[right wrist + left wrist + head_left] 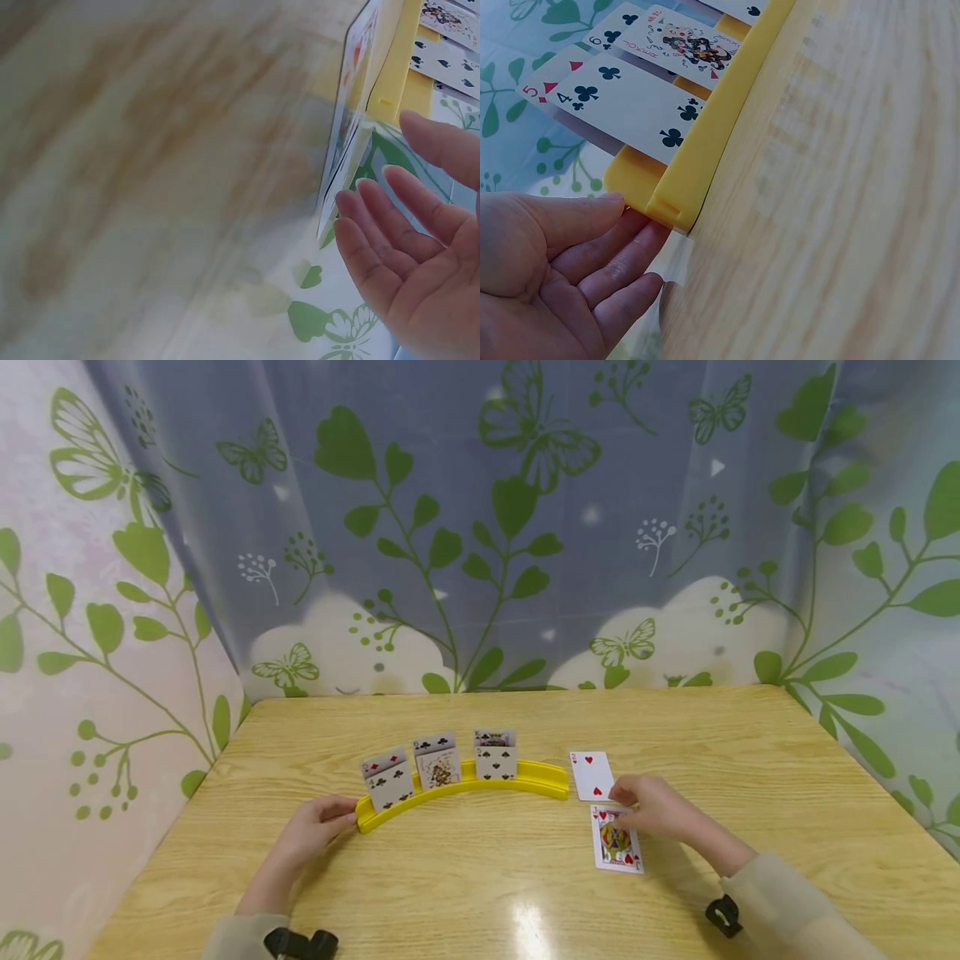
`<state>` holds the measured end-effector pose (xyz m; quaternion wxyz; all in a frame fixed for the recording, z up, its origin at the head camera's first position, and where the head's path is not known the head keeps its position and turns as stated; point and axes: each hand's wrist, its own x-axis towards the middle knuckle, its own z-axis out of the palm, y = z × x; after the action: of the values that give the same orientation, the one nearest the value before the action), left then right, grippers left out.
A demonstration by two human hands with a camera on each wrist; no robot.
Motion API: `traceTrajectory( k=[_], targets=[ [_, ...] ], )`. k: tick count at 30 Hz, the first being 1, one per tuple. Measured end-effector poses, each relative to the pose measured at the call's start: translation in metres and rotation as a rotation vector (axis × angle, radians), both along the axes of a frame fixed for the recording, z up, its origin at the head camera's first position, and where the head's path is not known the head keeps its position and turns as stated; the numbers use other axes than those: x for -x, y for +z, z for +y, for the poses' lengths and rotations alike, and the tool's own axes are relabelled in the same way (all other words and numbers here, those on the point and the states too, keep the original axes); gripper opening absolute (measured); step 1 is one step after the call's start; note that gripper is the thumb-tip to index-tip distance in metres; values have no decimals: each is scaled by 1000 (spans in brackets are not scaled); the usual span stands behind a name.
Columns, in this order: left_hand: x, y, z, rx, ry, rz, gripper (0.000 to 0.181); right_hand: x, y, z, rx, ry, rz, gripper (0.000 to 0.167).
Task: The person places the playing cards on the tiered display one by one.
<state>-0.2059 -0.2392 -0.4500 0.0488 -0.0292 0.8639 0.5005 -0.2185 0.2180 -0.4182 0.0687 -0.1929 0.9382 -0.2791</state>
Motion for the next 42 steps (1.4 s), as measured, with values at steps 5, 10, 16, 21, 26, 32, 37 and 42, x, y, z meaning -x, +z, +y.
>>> traceTrajectory(
  k=[5, 10, 16, 21, 26, 32, 37, 42],
  targets=[
    [-1, 0, 0, -1, -7, 6, 25, 0, -2, 3, -5, -3, -22, 29],
    [-1, 0, 0, -1, -11, 12, 25, 1, -4, 6, -38, 10, -31, 33],
    [1, -2, -1, -14, -16, 21, 24, 2, -6, 6, -97, 34, -43, 41],
    [1, -3, -2, -7, -20, 22, 24, 0, -7, 3, -147, 32, -48, 49],
    [1, -2, -1, -9, -14, 18, 24, -2, -9, -1, -185, 3, -48, 50],
    [2, -2, -1, 0, -8, 18, 23, -3, -8, -2, -192, 1, -27, 48],
    [2, -1, -1, 3, 0, 5, 24, -2, -8, -3, -175, -2, -42, 47],
    [0, 1, 0, 10, -3, 3, 24, -2, -8, -3, -154, -22, -70, 45]
  ],
)
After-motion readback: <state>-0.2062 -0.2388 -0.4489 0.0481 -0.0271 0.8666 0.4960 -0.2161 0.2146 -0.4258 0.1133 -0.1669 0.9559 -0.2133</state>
